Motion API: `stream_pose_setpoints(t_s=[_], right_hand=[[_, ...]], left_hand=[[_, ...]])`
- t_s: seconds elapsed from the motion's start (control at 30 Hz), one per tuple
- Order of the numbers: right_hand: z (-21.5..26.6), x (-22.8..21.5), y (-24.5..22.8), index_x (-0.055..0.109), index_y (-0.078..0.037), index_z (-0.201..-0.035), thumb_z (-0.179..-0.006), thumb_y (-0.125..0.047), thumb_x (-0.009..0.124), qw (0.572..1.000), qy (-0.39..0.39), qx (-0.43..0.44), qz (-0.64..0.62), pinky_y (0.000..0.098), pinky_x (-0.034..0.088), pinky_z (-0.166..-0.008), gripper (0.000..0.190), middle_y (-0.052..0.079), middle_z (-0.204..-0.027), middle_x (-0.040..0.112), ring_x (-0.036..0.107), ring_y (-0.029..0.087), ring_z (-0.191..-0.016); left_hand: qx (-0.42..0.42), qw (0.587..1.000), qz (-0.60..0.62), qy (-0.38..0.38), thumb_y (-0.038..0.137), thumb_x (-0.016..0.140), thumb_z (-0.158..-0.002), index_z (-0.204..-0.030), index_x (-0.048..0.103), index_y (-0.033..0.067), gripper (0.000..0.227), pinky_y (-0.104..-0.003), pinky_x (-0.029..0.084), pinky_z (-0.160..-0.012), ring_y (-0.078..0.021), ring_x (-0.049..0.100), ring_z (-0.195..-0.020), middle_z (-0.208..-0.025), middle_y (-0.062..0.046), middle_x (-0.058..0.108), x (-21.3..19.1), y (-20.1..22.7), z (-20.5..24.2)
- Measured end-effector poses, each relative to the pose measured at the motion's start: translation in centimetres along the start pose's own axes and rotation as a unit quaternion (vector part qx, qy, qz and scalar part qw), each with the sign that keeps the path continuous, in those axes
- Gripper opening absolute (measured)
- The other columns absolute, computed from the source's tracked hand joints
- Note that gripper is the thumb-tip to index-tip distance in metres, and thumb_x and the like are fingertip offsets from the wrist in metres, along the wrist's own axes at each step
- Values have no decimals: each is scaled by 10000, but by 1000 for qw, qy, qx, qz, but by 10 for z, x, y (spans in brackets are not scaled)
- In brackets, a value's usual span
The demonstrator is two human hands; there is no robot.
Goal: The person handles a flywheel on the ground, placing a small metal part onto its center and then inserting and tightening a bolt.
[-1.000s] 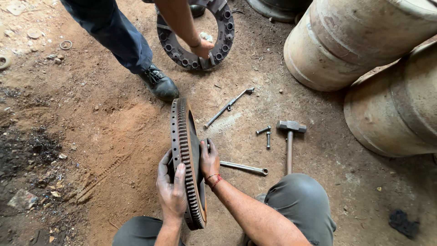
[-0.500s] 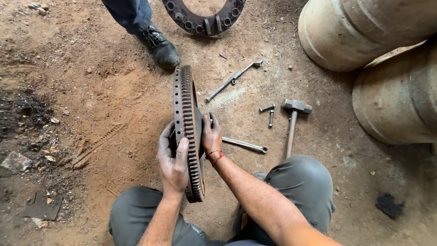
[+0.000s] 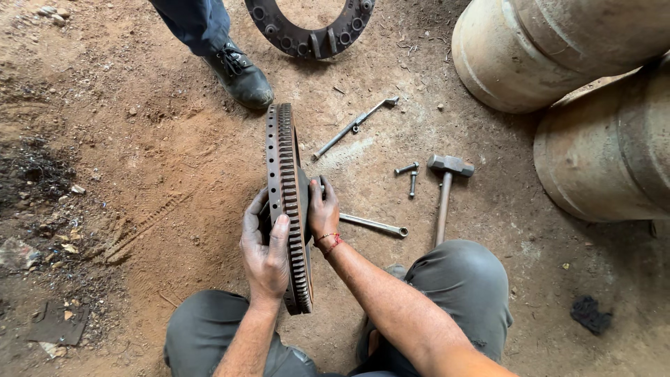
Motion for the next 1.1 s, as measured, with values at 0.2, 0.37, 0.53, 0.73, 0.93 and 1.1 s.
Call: stream_pose_setpoints(t_s=[0.2,0.37,0.53,0.73,0.93,1.1], right_hand=[[1,-1,-1,548,22,-1432,-980,-543,515,1000,7,-7,-9,398,494,-1056,724,272,-1348,644,642,339,-1259],[0,0,0,550,5,-1428,-974,-547,514,1000,2,7,-12,388,515,-1024,716,258,-1319,663,669,330,-1218],[-3,0,5,577,20,-1401,-967,-534,534,1000,17,-9,-9,381,504,-1011,705,260,-1289,683,671,327,-1200],[-5,0,7,578,48,-1381,-982,-487,556,999,22,-30,-27,371,502,-1019,667,271,-1277,690,681,323,-1201],[-2,-1,4,573,41,-1391,-984,-498,542,999,17,-24,-19,375,509,-1012,676,267,-1281,684,672,327,-1206],[-3,0,4,539,34,-1429,-992,-525,518,1000,7,-6,-8,382,492,-1047,710,269,-1327,652,648,335,-1237]], left_hand=[[8,1000,3,1,257,598,-1004,-1463,455,-61,577,-354,487,-1085,-213,608,-1238,-1359,-178,606,0,1,-1],[4,1000,8,2,257,601,-994,-1459,457,-64,583,-351,491,-1073,-210,610,-1224,-1351,-173,606,-1,1,0],[1,1000,20,2,243,604,-983,-1453,462,-72,583,-343,482,-1073,-208,610,-1218,-1344,-169,614,0,2,-1],[-22,999,42,2,240,608,-958,-1445,470,-65,591,-338,491,-1044,-205,622,-1192,-1315,-163,633,1,7,-2],[-27,999,34,7,249,610,-952,-1436,487,-62,589,-338,498,-1037,-208,629,-1183,-1302,-162,640,0,5,-1],[-5,999,32,3,244,611,-968,-1443,475,-68,585,-341,488,-1070,-210,615,-1216,-1327,-165,621,-1,2,-1]])
Point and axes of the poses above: each hand's wrist, its own z-axis away from the middle knuckle, its own x-axis out of the palm, y = z × x, the point moved 7 cm from there along -z, towards the middle knuckle
